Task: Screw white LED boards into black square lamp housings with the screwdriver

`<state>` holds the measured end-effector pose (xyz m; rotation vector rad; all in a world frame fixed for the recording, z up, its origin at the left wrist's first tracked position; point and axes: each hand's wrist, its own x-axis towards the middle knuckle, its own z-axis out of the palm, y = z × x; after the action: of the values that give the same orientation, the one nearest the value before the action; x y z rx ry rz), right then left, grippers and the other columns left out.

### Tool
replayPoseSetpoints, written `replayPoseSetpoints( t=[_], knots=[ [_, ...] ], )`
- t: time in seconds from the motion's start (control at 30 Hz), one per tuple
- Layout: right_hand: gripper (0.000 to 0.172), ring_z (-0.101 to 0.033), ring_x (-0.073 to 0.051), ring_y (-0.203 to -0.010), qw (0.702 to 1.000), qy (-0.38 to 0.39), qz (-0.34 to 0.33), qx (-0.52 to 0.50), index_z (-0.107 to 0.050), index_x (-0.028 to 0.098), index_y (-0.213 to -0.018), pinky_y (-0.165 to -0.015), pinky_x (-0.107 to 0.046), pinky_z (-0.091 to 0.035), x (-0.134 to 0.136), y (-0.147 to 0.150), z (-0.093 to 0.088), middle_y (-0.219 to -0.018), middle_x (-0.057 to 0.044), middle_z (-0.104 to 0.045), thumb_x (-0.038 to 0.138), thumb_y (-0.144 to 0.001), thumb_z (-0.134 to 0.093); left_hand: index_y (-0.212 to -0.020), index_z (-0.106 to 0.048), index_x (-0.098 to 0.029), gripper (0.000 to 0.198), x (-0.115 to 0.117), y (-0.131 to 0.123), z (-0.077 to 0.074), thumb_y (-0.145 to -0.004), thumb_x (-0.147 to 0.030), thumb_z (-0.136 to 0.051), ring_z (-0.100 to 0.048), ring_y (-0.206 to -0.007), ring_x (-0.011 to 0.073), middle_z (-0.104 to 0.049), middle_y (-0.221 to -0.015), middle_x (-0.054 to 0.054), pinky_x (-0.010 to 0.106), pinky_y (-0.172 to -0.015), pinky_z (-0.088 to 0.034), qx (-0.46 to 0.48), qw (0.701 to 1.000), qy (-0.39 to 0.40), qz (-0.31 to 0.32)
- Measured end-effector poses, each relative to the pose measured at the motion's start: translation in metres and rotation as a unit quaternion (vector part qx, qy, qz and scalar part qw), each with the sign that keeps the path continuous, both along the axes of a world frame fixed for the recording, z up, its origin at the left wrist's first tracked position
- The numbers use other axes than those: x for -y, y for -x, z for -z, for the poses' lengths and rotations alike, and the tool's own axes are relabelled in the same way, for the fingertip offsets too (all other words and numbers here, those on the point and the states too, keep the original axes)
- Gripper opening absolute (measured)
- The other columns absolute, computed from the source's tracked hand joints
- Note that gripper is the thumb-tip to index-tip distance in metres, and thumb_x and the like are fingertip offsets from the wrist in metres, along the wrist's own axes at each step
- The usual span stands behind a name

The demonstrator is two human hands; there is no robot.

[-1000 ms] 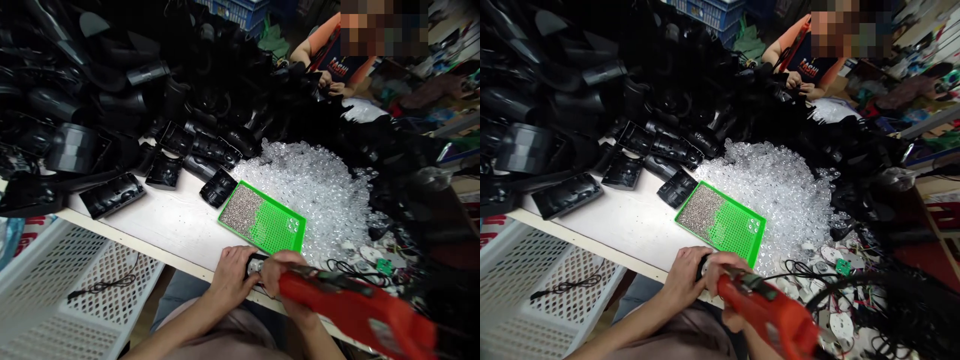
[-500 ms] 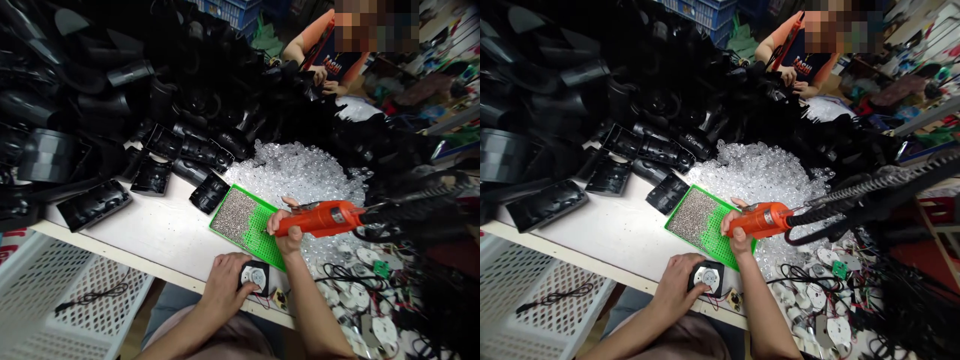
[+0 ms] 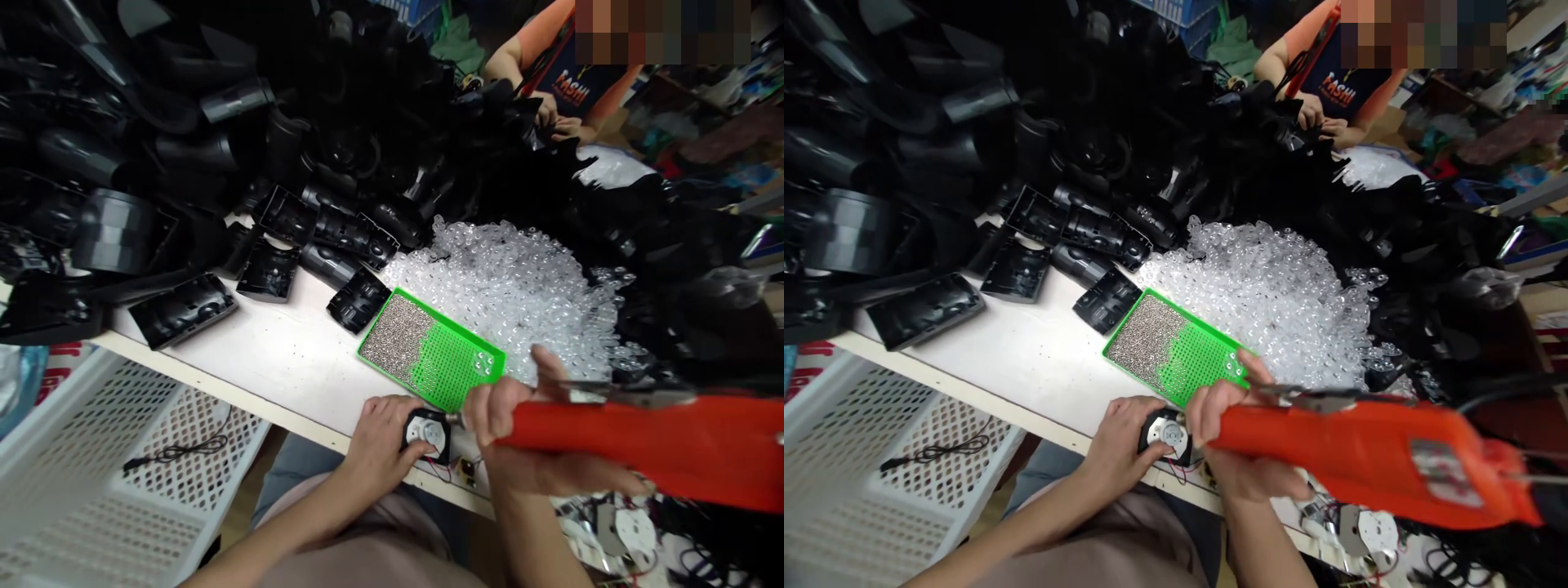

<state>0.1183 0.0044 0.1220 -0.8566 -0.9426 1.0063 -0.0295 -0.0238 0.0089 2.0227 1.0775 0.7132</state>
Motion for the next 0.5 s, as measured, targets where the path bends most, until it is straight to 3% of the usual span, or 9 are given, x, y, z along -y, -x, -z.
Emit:
replayPoseSetpoints(
  t=[0.17, 0.4, 0.5],
  knots=[
    [0.073, -0.037, -0.011, -0.034, 1.0, 0.016, 0.012, -0.004, -0.061, 0.029, -0.112, -0.039, -0.025, -0.032, 0.028, 0.027, 0.019, -0.047, 0.006, -0.046, 0.085, -0.067, -0.047, -0.121, -0.046, -0.021, 0.043, 0.0, -0.002, -0.002, -0.085, -0.03, -0.066, -0.058, -0.106, 0.0252, -0.065, -0.111, 0.007, 0.042, -0.089, -0.04, 0.002, 1.0, -0.001, -0.007],
    [0.078, -0.038, -0.01, -0.035, 0.999, 0.035, -0.003, -0.011, -0.06, 0.027, -0.111, -0.039, -0.024, -0.034, 0.028, 0.03, 0.031, -0.047, 0.008, -0.047, 0.083, -0.056, -0.061, -0.122, -0.046, -0.021, 0.043, 0.001, -0.001, -0.002, -0.084, -0.028, -0.064, -0.058, -0.107, 0.0249, -0.065, -0.112, 0.007, 0.042, -0.09, -0.041, -0.005, 1.0, 0.001, -0.01],
    [0.074, -0.038, -0.011, -0.035, 0.999, 0.042, -0.002, -0.01, -0.061, 0.026, -0.106, -0.04, -0.025, -0.034, 0.029, 0.033, 0.032, -0.046, 0.008, -0.046, 0.083, -0.06, -0.057, -0.123, -0.046, -0.022, 0.044, 0.001, -0.001, -0.003, -0.083, -0.026, -0.064, -0.058, -0.107, 0.0247, -0.064, -0.113, 0.007, 0.042, -0.091, -0.041, -0.005, 1.0, 0.003, -0.01]
  ],
)
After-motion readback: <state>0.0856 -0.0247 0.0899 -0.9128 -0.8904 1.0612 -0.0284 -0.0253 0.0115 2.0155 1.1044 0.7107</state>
